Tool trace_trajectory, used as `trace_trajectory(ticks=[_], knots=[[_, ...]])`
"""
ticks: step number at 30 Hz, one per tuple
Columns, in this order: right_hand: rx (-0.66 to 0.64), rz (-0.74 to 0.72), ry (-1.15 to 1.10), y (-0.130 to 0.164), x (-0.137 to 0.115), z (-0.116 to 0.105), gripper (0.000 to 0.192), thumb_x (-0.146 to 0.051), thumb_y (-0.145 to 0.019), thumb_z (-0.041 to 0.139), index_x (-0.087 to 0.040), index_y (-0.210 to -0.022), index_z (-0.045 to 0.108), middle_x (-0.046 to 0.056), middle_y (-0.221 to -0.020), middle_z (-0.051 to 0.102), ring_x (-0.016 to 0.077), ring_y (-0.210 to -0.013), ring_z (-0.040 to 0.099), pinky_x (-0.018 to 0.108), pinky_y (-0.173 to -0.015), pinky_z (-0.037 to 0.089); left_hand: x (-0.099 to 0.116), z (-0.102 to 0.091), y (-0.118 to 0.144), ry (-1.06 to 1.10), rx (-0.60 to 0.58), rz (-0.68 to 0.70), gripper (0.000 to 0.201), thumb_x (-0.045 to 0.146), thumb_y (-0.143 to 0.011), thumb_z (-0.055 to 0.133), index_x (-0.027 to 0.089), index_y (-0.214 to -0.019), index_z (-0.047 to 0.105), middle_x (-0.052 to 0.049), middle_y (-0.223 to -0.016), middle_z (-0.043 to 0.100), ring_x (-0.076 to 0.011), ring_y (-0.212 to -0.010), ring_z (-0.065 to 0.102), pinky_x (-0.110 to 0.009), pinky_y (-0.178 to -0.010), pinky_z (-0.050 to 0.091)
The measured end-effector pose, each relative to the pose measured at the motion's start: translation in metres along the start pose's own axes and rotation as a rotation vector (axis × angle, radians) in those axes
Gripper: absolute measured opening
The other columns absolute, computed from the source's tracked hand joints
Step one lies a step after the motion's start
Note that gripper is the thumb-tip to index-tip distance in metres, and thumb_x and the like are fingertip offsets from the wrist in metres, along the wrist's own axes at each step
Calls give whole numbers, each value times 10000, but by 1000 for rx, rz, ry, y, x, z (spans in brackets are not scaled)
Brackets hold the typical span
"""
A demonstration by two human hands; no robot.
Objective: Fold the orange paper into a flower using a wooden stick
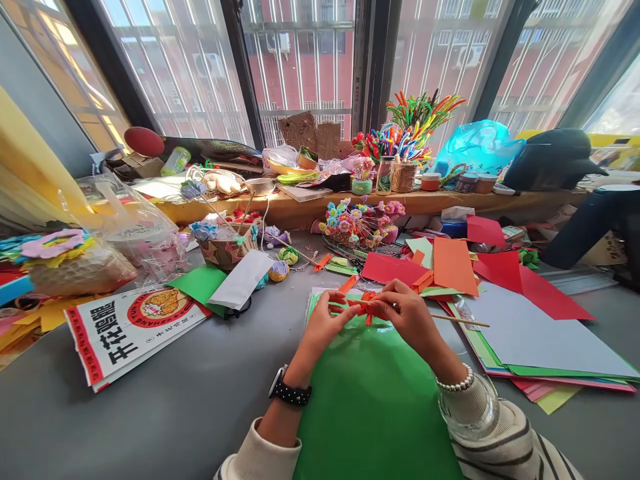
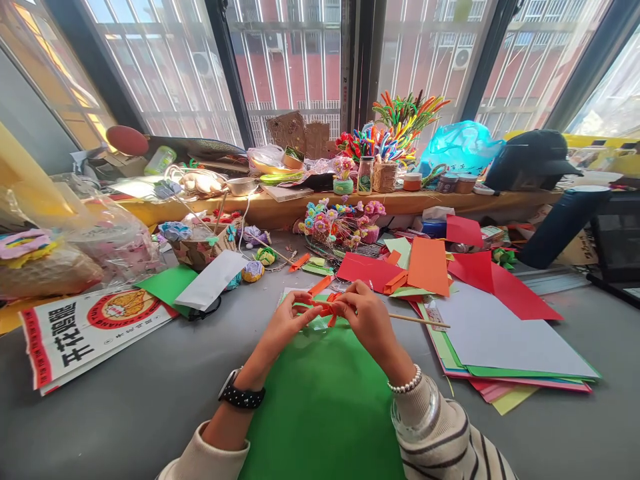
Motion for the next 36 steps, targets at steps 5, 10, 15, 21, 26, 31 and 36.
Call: trace_trajectory(ticks=[5, 10, 15, 21, 26, 31, 36], knots=[[64, -48, -36, 1, -5, -6, 132, -211, -794, 541, -152, -755, 653, 32, -728, 508, 139, -654, 518, 248, -576, 422, -9, 23, 7, 359, -259, -278, 353, 415, -667, 634, 106, -827, 581, -62, -741, 642, -121, -651, 611, -232, -642, 480], [80, -87, -100, 2, -10, -7, 126, -214, -798, 536, -152, -764, 641, 28, -739, 494, 115, -601, 496, 232, -522, 420, -8, 34, 14, 570, -376, -358, 338, 284, -658, 683, 129, -929, 553, -69, -837, 662, -133, -710, 643, -227, -702, 473], [91, -145, -112, 4, -17, -6, 116, -207, -802, 530, -155, -777, 631, 25, -744, 483, 110, -600, 489, 233, -527, 426, -7, 37, 13, 634, -399, -315, 486, 248, -666, 680, 204, -1103, 473, -38, -898, 641, -130, -741, 639, -229, -684, 464], [117, -215, -123, 6, -26, -6, 93, -178, -798, 533, -161, -773, 621, 15, -731, 460, 104, -600, 479, 222, -524, 432, 7, 41, 13, 683, -466, -162, 586, 214, -643, 696, 238, -1172, 445, -19, -849, 623, -123, -717, 611, -295, -754, 453], [149, -248, -82, 8, -30, -6, 106, -175, -808, 520, -172, -800, 626, 17, -727, 462, 109, -608, 486, 231, -533, 435, 12, 41, 13, 664, -399, -106, 588, 256, -600, 725, 195, -1119, 455, -3, -735, 624, -115, -618, 594, -299, -699, 456], [186, -309, -17, 12, -36, -6, 131, -193, -824, 495, -164, -804, 621, 31, -736, 483, 121, -628, 503, 242, -544, 442, 10, 38, 14, 639, -336, -142, 639, 268, -549, 754, 180, -1107, 455, -6, -734, 630, -108, -581, 584, -276, -649, 457], [166, -320, -21, 12, -35, -3, 112, -174, -816, 504, -168, -809, 616, 32, -749, 494, 127, -660, 511, 246, -571, 450, 8, 34, 12, 617, -326, -151, 688, 250, -539, 759, 172, -1140, 433, -6, -714, 630, -110, -595, 584, -271, -662, 461]])
Point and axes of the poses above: each hand's wrist, its own y-axis away from the middle knuckle, its own z-axis out of the palm, x = y × z, the point moved 7 cm from there along -y, towards the middle knuckle
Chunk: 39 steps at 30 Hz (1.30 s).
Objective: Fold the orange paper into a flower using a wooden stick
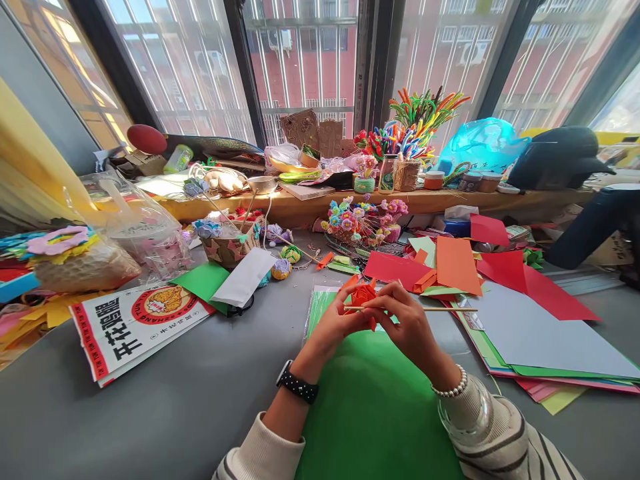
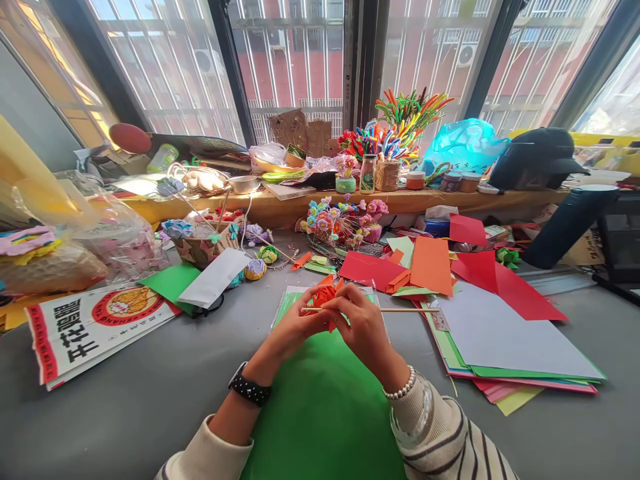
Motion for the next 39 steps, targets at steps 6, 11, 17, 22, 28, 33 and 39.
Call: trace_trajectory(ticks=[6, 11, 17, 22, 28, 33, 39], knots=[[-49, 82, -70, -1, 6, 4, 59, -169, -784, 553, -169, -782, 611, 29, -755, 484, 127, -665, 509, 243, -570, 457, 8, -4, 1, -115, 51, 75, 638, 264, -519, 759, 185, -1089, 484, -31, -819, 631, -147, -652, 608, -286, -659, 469], [-82, 124, -39, -1, 9, 7, 47, -180, -782, 555, -181, -773, 601, 27, -756, 496, 136, -668, 518, 261, -585, 464, 9, -4, 0, -185, 47, 96, 594, 237, -536, 747, 184, -1071, 496, -44, -859, 626, -158, -664, 612, -290, -652, 478], [-118, 183, -39, 0, 15, 10, 28, -159, -767, 572, -159, -765, 601, 42, -772, 526, 154, -713, 542, 263, -607, 471, 12, -2, 0, -223, 47, 148, 567, 245, -562, 730, 169, -1068, 487, -75, -945, 599, -143, -658, 593, -282, -616, 494], [-134, 244, -73, 2, 20, 11, 54, -201, -766, 579, -167, -761, 620, 35, -762, 523, 144, -688, 543, 252, -581, 480, 9, -4, -3, -263, 32, 178, 553, 202, -597, 702, 182, -1098, 468, -80, -1006, 577, -162, -758, 595, -279, -665, 494], [-138, 283, -52, 4, 26, 12, 133, -304, -754, 591, -189, -721, 651, 18, -716, 518, 124, -607, 532, 242, -520, 473, 6, -7, -5, -332, 43, 197, 533, 171, -614, 678, 191, -1103, 467, -72, -999, 582, -178, -814, 592, -267, -682, 497], [-142, 286, 13, 4, 30, 12, 166, -338, -744, 594, -194, -695, 663, 14, -690, 535, 116, -559, 519, 231, -472, 447, 6, -7, -5, -358, 60, 208, 520, 181, -618, 672, 187, -1097, 469, -64, -959, 594, -157, -733, 601, -271, -650, 507], [-144, 233, 60, 3, 26, 11, 141, -295, -765, 574, -196, -698, 649, 21, -708, 555, 133, -603, 544, 244, -509, 444, 7, -7, -5, -323, 72, 193, 548, 179, -583, 699, 184, -1086, 482, -63, -957, 599, -153, -720, 601, -265, -640, 506]])
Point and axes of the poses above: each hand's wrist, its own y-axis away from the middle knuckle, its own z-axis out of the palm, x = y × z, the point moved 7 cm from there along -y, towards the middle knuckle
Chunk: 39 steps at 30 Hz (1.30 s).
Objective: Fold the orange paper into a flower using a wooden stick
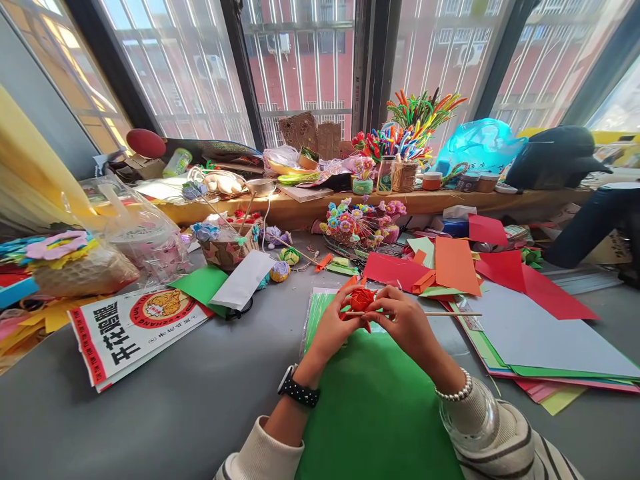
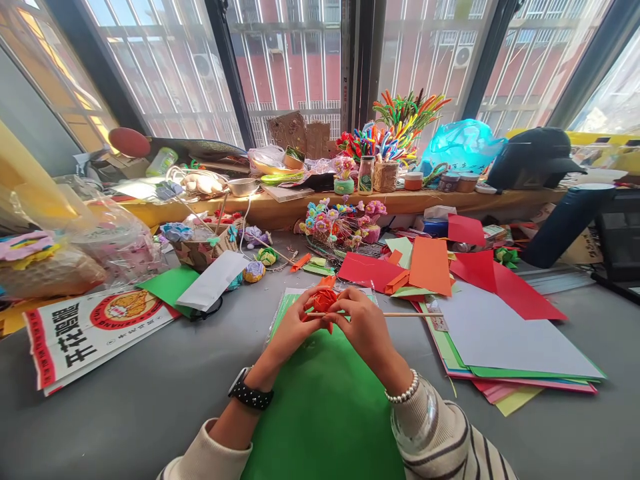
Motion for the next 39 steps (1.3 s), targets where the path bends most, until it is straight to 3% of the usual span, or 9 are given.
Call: trace_trajectory(ticks=[6, 14, 28, 35, 39], knots=[[36, -47, 7, 0, -8, -1, 84, -207, -783, 550, -167, -725, 597, 43, -750, 545, 154, -675, 548, 266, -579, 459, 3, 1, 1, 34, 0, -12, 539, 145, -572, 689, 184, -1072, 492, -60, -981, 578, -139, -730, 587, -241, -638, 498], [112, -186, 110, 3, -17, -1, 144, -240, -828, 476, -172, -766, 587, 68, -775, 550, 178, -710, 547, 302, -624, 464, 6, 0, 3, 24, 7, -22, 513, 160, -570, 687, 188, -1049, 510, -38, -915, 601, -116, -657, 582, -248, -650, 489], [182, -279, 240, 6, -25, -1, 180, -230, -863, 415, -168, -776, 560, 73, -783, 529, 182, -728, 527, 304, -655, 455, 5, 2, 5, 42, -9, -42, 519, 135, -595, 663, 184, -1075, 470, -21, -877, 592, -107, -652, 579, -255, -672, 485], [16, -237, 294, 5, -18, 11, 202, -247, -861, 423, -143, -778, 575, 73, -801, 553, 150, -633, 534, 250, -543, 409, -1, -5, 5, -94, 53, 18, 483, 160, -624, 634, 189, -1078, 472, -43, -938, 586, -127, -705, 577, -251, -666, 486], [-17, -176, 294, 5, -12, 12, 210, -266, -861, 429, -181, -789, 607, 38, -794, 558, 108, -549, 507, 216, -477, 355, -1, -6, 4, -148, 47, 44, 472, 176, -645, 618, 190, -1090, 462, -49, -977, 583, -125, -697, 584, -248, -652, 489]])
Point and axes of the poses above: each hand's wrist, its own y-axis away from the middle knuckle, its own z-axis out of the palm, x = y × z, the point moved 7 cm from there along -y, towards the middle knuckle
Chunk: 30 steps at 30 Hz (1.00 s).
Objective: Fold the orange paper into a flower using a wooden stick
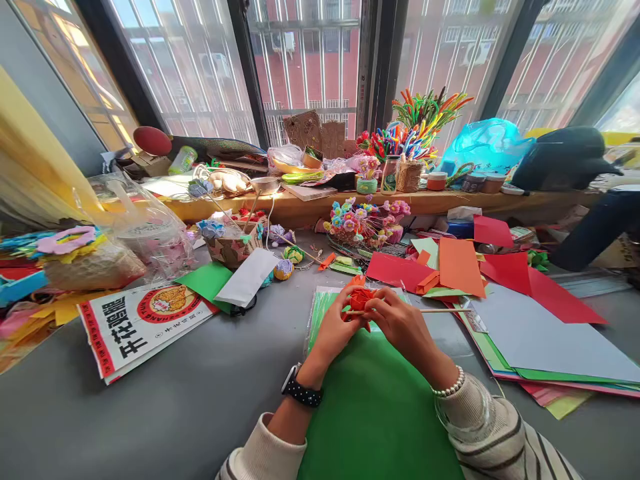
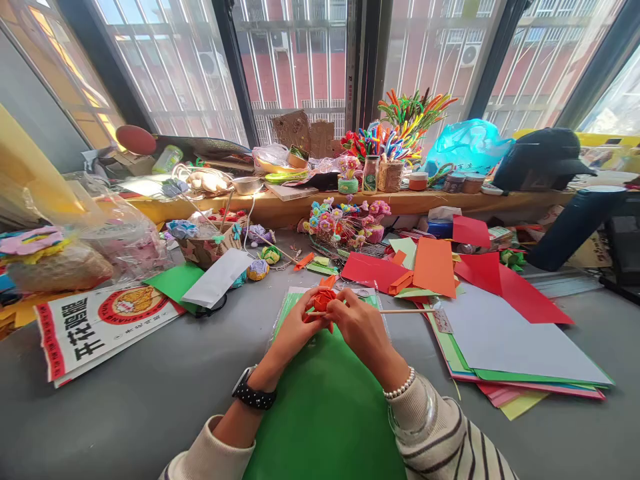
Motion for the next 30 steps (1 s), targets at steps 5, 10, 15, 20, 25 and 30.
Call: trace_trajectory(ticks=[5, 10, 15, 20, 25, 30], knots=[[-6, 61, -173, 0, 6, -1, 202, -300, -842, 472, -195, -791, 637, 32, -764, 543, 101, -582, 512, 200, -523, 378, 1, -1, -1, -2, 6, 20, 491, 192, -635, 640, 191, -1094, 465, -57, -991, 578, -150, -748, 596, -270, -674, 495], [-45, 77, -395, -3, 6, 0, 237, -332, -832, 481, -181, -799, 660, 34, -707, 557, 124, -627, 533, 222, -570, 415, 1, -3, -1, 9, -8, 45, 471, 205, -648, 643, 195, -1083, 465, -58, -973, 575, -172, -810, 587, -278, -689, 495], [-123, 77, -511, -5, 5, -1, 322, -373, -859, 412, -186, -901, 671, 43, -725, 573, 133, -653, 543, 236, -592, 426, 0, -5, -1, 28, 16, 33, 478, 210, -642, 654, 195, -1082, 469, -63, -1000, 571, -182, -865, 576, -279, -720, 488], [-176, 118, -575, -5, 11, -1, 398, -381, -879, 355, -159, -846, 683, 57, -729, 584, 140, -657, 549, 251, -611, 432, 0, -4, -1, 43, 14, -10, 510, 261, -625, 679, 182, -1082, 468, -82, -1011, 569, -195, -868, 574, -278, -697, 495], [-224, 148, -604, -5, 14, 0, 281, -352, -834, 468, -180, -891, 683, 51, -747, 602, 144, -665, 559, 254, -621, 436, 0, -2, 0, 49, -6, -10, 505, 244, -631, 674, 190, -1089, 469, -71, -989, 580, -185, -862, 577, -276, -707, 495], [-232, 178, -656, -5, 16, 1, 206, -314, -786, 552, -188, -872, 692, 43, -738, 620, 145, -673, 576, 248, -619, 445, 0, -2, 0, 35, -8, -32, 518, 147, -606, 664, 194, -1086, 476, -58, -958, 597, -188, -894, 569, -263, -709, 490]])
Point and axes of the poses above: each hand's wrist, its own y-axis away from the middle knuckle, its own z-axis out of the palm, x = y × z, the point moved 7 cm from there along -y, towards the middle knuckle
